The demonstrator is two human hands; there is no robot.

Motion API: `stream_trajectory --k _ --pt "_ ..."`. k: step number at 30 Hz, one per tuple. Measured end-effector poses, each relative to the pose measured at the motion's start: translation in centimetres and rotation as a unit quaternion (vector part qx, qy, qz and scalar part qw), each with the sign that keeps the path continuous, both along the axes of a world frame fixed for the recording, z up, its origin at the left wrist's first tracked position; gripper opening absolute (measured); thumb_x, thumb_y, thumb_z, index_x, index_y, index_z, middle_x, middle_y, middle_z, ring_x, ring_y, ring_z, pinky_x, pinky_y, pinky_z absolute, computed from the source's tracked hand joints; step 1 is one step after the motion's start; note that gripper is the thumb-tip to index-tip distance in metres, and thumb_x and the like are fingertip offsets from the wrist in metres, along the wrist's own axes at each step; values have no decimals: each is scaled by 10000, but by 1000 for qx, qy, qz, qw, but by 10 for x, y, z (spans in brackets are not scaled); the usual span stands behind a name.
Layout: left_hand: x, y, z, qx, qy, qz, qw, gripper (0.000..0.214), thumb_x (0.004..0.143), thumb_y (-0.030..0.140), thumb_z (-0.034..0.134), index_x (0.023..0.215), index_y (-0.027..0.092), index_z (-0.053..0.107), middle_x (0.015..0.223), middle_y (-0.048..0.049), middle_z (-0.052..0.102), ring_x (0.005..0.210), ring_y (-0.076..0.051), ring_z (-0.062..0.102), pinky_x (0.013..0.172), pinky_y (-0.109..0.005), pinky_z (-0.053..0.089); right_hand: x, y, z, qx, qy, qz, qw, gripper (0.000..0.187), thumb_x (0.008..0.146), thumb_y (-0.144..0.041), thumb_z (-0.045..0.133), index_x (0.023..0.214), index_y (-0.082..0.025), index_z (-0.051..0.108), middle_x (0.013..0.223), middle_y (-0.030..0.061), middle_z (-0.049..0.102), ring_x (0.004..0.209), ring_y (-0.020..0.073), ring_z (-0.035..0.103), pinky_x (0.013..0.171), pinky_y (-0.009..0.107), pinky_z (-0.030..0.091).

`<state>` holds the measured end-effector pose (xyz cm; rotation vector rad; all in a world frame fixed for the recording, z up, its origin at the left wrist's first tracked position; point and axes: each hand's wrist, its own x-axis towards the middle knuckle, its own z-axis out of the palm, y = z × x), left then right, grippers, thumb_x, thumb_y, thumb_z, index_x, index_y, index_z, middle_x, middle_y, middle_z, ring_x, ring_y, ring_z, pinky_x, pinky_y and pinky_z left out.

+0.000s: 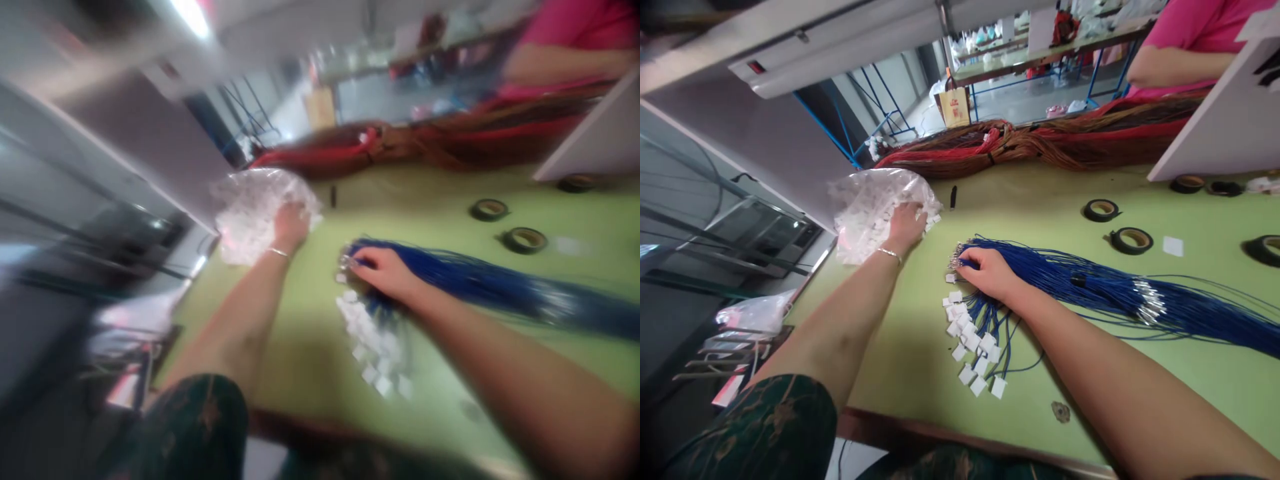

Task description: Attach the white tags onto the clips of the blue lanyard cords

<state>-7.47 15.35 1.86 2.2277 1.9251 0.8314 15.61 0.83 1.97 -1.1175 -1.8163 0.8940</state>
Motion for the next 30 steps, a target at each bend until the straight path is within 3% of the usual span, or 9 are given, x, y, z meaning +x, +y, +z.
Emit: stream_trajectory --k 3,10,14,18,21,24,30 --pt "-6 -29 -10 21 13 30 999 352 862 298 499 1174 156 579 1278 -194 526 1243 -340 430 1064 -471 292 0 0 -1 2 -15 -5 1000 104 748 -196 601 756 -154 696 763 36 708 693 153 603 670 259 452" --pt "-23 -84 -17 29 55 -72 995 333 872 275 512 1143 116 623 1340 -206 480 1325 -310 381 1119 -430 273 -2 0 -1 2 -11 -5 1000 102 737 -197 595 731 -146 683 741 34 694 687 150 597 664 255 448" --pt "-31 -103 -17 51 11 -121 991 293 885 268 517 1104 139 661 1357 -166 509 1299 -255 440 1097 -406 337 -2 0 -1 -1 -11 -14 1000 101 733 -220 601 724 -151 674 735 32 692 679 149 592 664 256 446" --pt "-32 -110 -3 111 -75 -19 991 265 901 250 472 1022 164 692 1141 -106 646 1101 -198 575 973 -349 446 -2 0 -2 -1 -7 -27 1000 108 728 -241 596 712 -155 658 727 29 683 672 146 578 660 256 442" --pt "-24 -111 9 49 -49 33 997 195 840 241 541 870 176 722 897 -66 695 867 -194 621 845 -329 486 -1 0 -2 -7 5 -43 999 118 727 -262 585 695 -161 637 698 21 659 658 144 560 651 259 438" --pt "-15 -112 11 -7 26 -7 1000 186 805 203 561 838 175 741 874 -78 689 836 -214 610 815 -350 485 -2 -1 -1 -17 24 -53 998 116 711 -271 582 679 -167 620 676 14 636 655 144 547 644 260 432" --pt "-14 -111 4 -25 148 -94 984 334 810 114 474 1020 118 733 955 -138 622 923 -256 576 854 -387 477 -4 -3 1 -28 36 -55 997 107 687 -260 557 650 -166 594 665 8 607 654 143 525 642 260 418"
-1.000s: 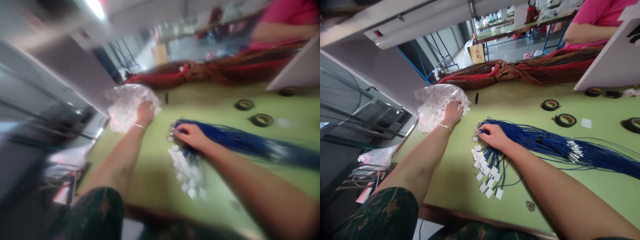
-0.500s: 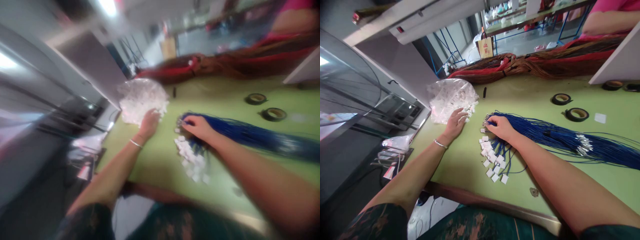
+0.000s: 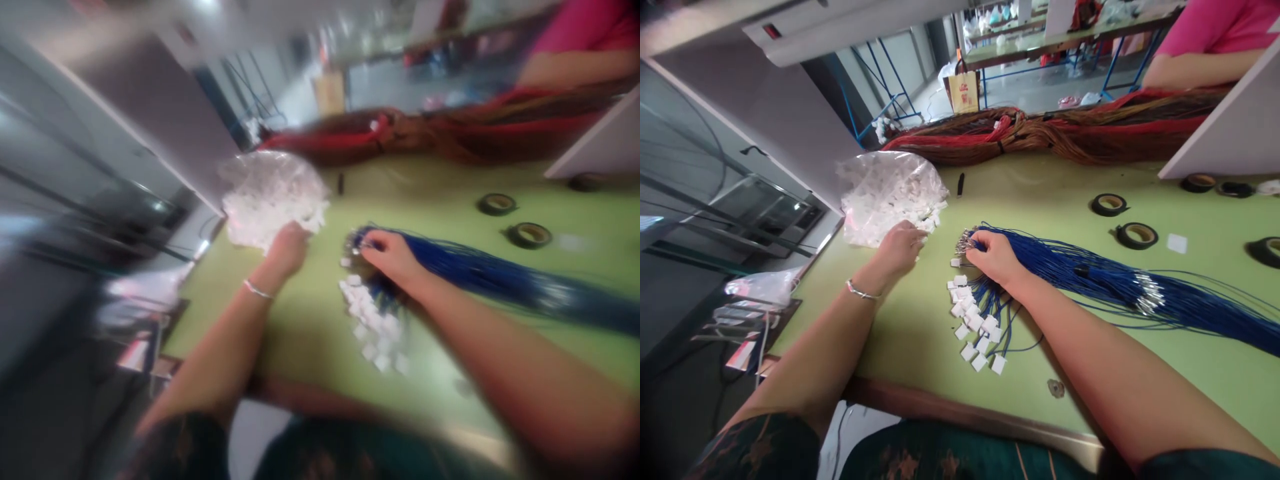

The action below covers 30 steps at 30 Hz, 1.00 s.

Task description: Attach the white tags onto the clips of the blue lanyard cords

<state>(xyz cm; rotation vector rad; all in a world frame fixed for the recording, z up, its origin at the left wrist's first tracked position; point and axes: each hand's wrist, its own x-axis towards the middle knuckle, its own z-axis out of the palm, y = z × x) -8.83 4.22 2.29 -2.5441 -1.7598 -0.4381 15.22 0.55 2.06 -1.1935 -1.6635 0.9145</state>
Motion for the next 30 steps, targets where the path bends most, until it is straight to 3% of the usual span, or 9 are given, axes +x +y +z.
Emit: stream_trajectory --k 3,7,11,15,19,25,28,30 --pt "-2 3 1 -9 7 -10 1000 346 828 121 461 1051 132 725 971 -128 602 907 -242 574 830 -376 481 0 0 1 -5 -9 6 1000 98 688 -252 555 656 -166 589 669 9 602 658 144 523 651 265 417" --pt "1 6 -2 11 -8 -25 1000 290 860 173 472 925 156 754 926 -112 603 900 -236 571 799 -368 479 0 0 1 2 -5 11 1000 71 692 -236 571 681 -172 599 701 15 630 682 150 547 684 280 440" --pt "6 3 -7 20 -91 -38 995 223 839 218 550 901 147 752 896 -99 645 880 -219 588 811 -354 478 -1 -1 0 13 23 12 1000 62 698 -241 599 717 -183 611 747 24 661 729 165 579 723 303 466" --pt "1 2 -8 -12 -218 18 976 260 844 306 573 981 160 739 920 -81 694 833 -193 617 775 -330 487 -1 -2 -1 2 33 16 999 84 711 -264 614 714 -180 615 728 18 647 701 155 571 711 303 466" --pt "-8 1 -8 10 -312 90 946 309 881 365 520 987 165 730 868 -65 713 789 -185 631 747 -324 498 -2 -3 0 -26 42 2 999 122 731 -295 606 716 -174 607 673 1 606 599 127 520 609 274 436" --pt "24 -6 -6 39 -167 -61 983 284 842 195 574 1094 172 704 1087 -90 689 1050 -221 574 974 -400 436 -3 -4 2 -21 26 -25 999 129 727 -295 614 695 -171 597 665 0 609 583 119 505 592 262 426" --pt "42 -4 -11 8 -105 -109 988 283 876 143 503 1067 161 711 1053 -104 693 1034 -223 575 950 -387 448 -4 -3 4 -9 18 -23 1000 99 707 -264 612 679 -171 595 683 10 632 643 135 544 641 265 449" --pt "46 -2 -16 -8 -76 -99 992 275 882 134 479 994 165 728 998 -106 697 988 -226 585 906 -377 464 -4 -4 5 -6 10 -23 1000 88 700 -254 601 677 -169 597 693 15 640 666 142 557 662 268 455"
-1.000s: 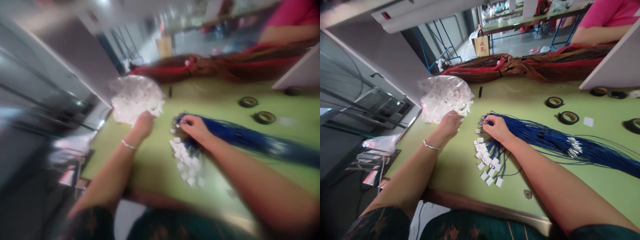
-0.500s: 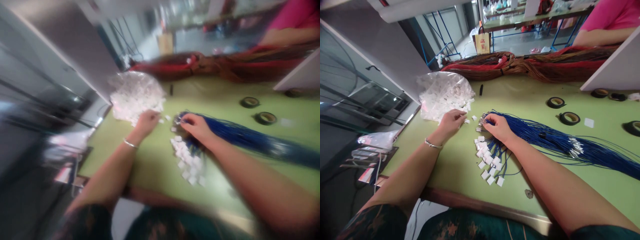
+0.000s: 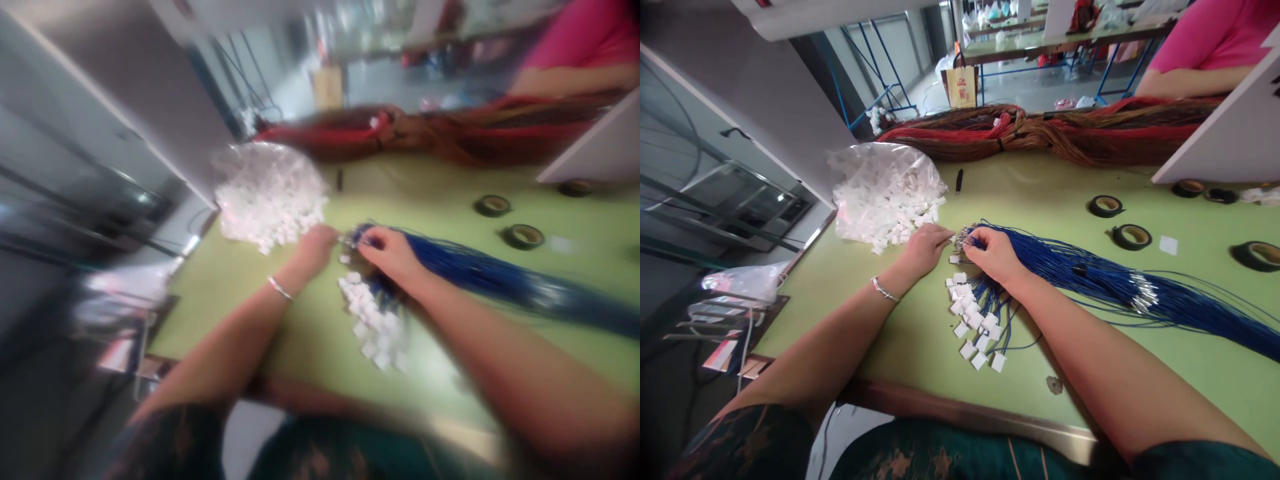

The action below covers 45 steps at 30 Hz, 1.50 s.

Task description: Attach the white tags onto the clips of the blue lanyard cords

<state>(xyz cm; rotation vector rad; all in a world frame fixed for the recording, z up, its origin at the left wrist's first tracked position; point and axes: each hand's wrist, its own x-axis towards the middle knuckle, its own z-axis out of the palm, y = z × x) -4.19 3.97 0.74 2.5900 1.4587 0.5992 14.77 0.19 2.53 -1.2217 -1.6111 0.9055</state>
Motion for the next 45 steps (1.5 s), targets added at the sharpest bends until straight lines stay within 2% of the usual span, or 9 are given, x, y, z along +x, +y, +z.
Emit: stream_trajectory --k 5,9,11,15,18,21,29,37,45 --pt "-4 2 -4 27 -10 22 999 242 866 168 501 899 161 741 941 -112 696 937 -239 581 880 -399 462 0 0 0 -7 -23 -2 1000 79 677 -242 583 676 -166 604 674 9 624 658 144 540 656 266 444" --pt "-11 -4 4 -5 -194 81 978 200 824 226 588 935 176 746 933 -88 710 913 -218 609 877 -401 479 0 1 0 -15 -15 -9 1000 62 664 -232 583 658 -172 592 650 -3 611 652 140 533 647 263 445" --pt "-10 -12 9 -116 -321 122 932 251 799 292 639 988 161 740 859 -83 717 781 -189 631 765 -370 515 0 2 1 -23 -4 -18 1000 73 668 -242 589 639 -175 581 620 -14 595 625 130 523 629 260 444" --pt "3 -30 19 -332 -498 131 790 328 666 321 786 918 114 752 794 -98 723 664 -143 632 687 -310 527 1 -1 4 -61 34 -24 997 134 688 -286 600 617 -183 552 567 -32 562 555 118 511 564 256 434" --pt "17 -38 23 -392 -578 110 707 268 596 220 829 824 95 761 821 -106 734 731 -138 656 789 -287 532 1 -3 6 -69 53 -21 996 151 691 -300 602 610 -185 544 558 -36 556 533 115 508 540 254 429" --pt "26 -42 21 -402 -615 87 673 251 603 187 826 833 103 771 861 -103 747 780 -133 668 850 -262 523 0 -4 7 -70 56 -17 996 161 682 -297 597 587 -184 533 535 -41 533 513 112 493 523 250 410" --pt "28 -44 8 -391 -613 67 683 271 629 248 827 874 143 779 954 -101 755 874 -159 684 958 -308 495 -2 -1 3 -29 16 -27 999 122 640 -239 578 554 -183 513 545 -41 517 557 104 440 539 231 356" --pt "27 -39 -8 -257 -519 122 806 230 640 301 800 837 186 772 832 -58 752 810 -196 679 844 -358 541 0 1 0 -28 -33 -11 999 80 631 -212 581 569 -177 545 536 -39 539 547 107 454 543 228 342" --pt "29 -39 -12 -256 -515 134 807 184 661 269 767 822 182 750 837 -57 746 812 -194 672 828 -357 545 3 2 -2 -38 -72 -27 996 104 669 -232 603 589 -165 599 520 -27 562 516 104 460 521 227 346"
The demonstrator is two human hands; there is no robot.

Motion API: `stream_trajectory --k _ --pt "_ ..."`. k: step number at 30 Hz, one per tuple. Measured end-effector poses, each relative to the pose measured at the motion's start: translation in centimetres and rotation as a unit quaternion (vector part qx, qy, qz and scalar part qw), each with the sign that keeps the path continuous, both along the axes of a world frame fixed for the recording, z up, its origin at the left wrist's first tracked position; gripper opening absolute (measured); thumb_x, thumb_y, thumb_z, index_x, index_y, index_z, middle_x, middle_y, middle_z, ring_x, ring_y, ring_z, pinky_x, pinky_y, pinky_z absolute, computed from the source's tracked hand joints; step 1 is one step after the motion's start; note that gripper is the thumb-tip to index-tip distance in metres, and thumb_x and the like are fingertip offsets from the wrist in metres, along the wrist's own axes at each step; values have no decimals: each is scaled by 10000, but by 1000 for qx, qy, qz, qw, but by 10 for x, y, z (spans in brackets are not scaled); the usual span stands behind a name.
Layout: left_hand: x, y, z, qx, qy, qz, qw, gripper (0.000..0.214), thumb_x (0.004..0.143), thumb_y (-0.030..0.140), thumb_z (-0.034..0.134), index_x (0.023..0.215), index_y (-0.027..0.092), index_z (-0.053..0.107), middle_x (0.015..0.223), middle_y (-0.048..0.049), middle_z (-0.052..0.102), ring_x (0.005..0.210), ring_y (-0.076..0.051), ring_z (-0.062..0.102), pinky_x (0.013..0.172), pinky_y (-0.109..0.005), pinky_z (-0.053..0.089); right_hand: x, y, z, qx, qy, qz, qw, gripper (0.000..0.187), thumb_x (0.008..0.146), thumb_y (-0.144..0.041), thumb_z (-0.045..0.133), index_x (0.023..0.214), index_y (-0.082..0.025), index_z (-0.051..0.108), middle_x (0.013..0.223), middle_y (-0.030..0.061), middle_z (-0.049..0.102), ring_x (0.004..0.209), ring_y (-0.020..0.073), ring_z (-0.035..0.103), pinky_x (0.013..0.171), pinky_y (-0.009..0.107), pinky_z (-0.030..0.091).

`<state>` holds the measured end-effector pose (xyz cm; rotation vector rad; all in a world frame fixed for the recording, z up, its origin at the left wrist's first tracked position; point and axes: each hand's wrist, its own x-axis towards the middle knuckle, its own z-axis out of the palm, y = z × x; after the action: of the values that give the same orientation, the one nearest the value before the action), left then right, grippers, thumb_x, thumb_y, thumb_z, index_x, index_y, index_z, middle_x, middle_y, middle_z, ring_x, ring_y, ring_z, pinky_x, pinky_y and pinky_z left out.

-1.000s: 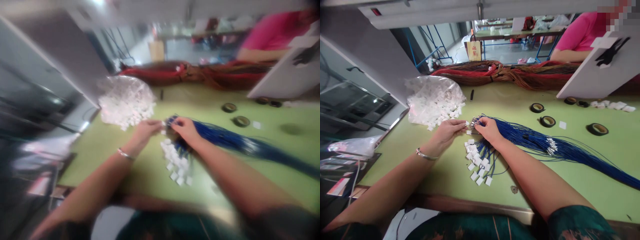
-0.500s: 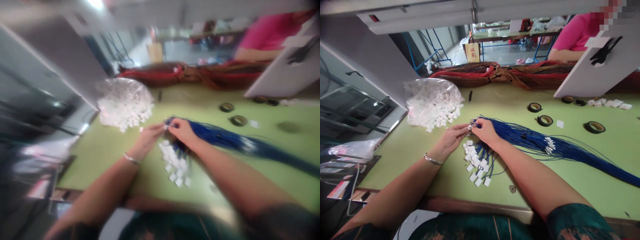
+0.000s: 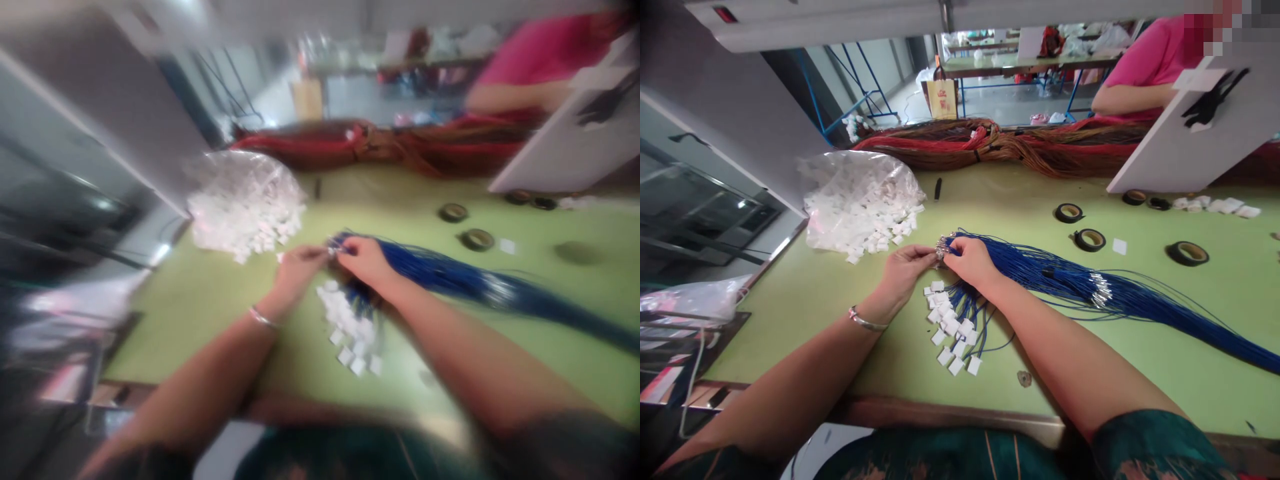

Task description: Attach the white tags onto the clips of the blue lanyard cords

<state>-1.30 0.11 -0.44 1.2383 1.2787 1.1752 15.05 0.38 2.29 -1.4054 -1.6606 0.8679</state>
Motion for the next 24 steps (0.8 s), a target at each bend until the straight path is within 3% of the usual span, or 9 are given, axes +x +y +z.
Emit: stream_trajectory --k 10,16,21,24 --pt "0 -4 2 -30 -28 -21 999 219 623 282 791 799 163 739 782 -60 737 761 -183 670 804 -348 538 5 2 5 -36 43 53 997 73 658 -198 600 591 -182 576 518 -27 601 498 118 528 517 230 398" --pt "2 -5 -2 -33 -41 -4 999 219 627 297 790 796 169 737 781 -60 734 777 -188 665 802 -349 534 2 0 8 -55 21 31 998 100 658 -178 591 571 -188 541 478 -34 575 460 114 511 481 226 370" --pt "4 -2 -5 -22 -7 7 1000 161 651 277 764 778 183 733 744 -44 723 730 -180 650 753 -333 528 1 0 6 -59 10 30 998 129 672 -189 591 572 -197 509 477 -40 560 454 114 497 476 232 356" --pt "4 -4 -3 -13 51 -27 998 143 686 294 736 781 187 737 695 -38 706 640 -164 622 657 -306 512 3 2 7 -52 10 31 998 123 673 -185 579 567 -193 515 499 -36 562 490 117 511 511 240 383"
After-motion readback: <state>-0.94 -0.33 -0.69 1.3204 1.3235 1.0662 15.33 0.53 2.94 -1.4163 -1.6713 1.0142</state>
